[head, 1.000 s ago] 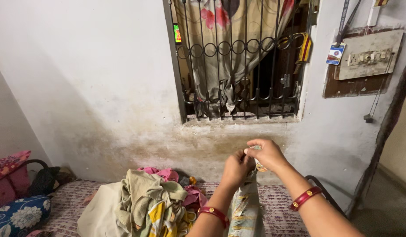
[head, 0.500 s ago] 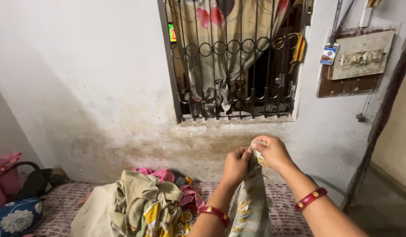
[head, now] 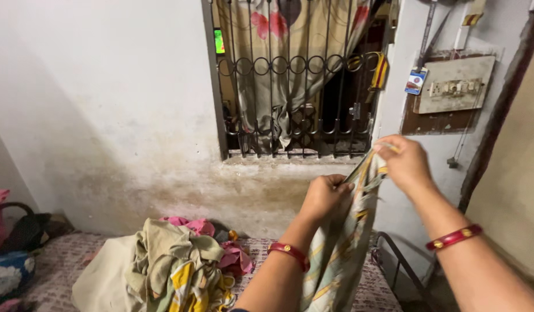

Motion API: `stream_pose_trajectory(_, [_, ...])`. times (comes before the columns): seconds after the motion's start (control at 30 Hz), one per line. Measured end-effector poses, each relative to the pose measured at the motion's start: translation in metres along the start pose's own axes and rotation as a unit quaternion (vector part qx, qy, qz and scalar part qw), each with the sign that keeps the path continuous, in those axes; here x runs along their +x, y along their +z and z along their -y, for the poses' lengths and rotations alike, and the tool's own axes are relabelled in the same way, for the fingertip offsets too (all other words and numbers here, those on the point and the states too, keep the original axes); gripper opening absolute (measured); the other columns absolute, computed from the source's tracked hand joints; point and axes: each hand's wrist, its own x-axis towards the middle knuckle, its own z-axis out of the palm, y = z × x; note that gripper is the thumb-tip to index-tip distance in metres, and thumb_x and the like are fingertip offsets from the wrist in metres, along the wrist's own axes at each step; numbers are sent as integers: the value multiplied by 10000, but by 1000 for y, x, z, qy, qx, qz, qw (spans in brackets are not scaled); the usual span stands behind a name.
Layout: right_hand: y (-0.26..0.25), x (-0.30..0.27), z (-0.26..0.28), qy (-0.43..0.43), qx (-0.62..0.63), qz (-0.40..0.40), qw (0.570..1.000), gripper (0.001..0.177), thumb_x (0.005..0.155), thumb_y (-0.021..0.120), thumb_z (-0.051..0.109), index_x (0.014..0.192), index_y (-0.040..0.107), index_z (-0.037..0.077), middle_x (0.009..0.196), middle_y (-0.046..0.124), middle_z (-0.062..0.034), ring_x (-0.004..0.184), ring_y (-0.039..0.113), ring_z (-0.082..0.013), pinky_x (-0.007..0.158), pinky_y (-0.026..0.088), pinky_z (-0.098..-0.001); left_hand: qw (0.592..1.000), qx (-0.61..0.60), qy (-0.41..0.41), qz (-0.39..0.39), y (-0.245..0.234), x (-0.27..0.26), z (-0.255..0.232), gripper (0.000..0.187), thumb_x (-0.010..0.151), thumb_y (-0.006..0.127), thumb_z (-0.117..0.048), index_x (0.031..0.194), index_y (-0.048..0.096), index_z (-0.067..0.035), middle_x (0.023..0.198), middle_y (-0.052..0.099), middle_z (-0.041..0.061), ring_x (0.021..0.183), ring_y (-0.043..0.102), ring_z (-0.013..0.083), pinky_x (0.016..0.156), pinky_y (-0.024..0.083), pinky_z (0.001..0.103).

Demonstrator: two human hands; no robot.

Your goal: The person folds a yellow towel on a bed, then places it on a shelf. They then pick up a striped bedsheet, unfold it, and fold it neatly on the bed.

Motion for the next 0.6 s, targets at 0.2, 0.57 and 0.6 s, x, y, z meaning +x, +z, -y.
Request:
stream_pose_trajectory(0.2, [-41, 23, -15, -13, -25, -29, 999, 168, 971, 757, 206, 1078, 777, 78, 966, 771, -96, 839, 677, -174, 795, 522, -355, 996, 76, 15, -37, 12, -4, -4, 268, 892, 712, -295, 1050, 768, -85, 858, 736, 202, 789, 757, 321, 753, 573, 412])
stream_pose_trajectory(0.57, [-147, 84, -46, -54, -45, -147, 987, 98, 1053, 754, 124, 1054, 762, 25, 979, 736, -100, 810, 655, -150, 742, 522, -338, 951, 269, -95, -118, -26, -71, 88, 172, 830, 679, -201, 955, 780, -141, 928, 723, 218, 930, 695, 414, 815, 555, 503])
stream_pose_trajectory(0.6, [-149, 84, -45, -51, -48, -151, 986, 95, 1051, 751, 123, 1055, 761, 29, 975, 734, -97, 802, 651, -151, 731, 519, -342, 944, 287, -118, -111, -34, -70, 92, 167, 837, 683, -208, 959, 777, -144, 939, 725, 214, 940, 692, 413, 820, 553, 508])
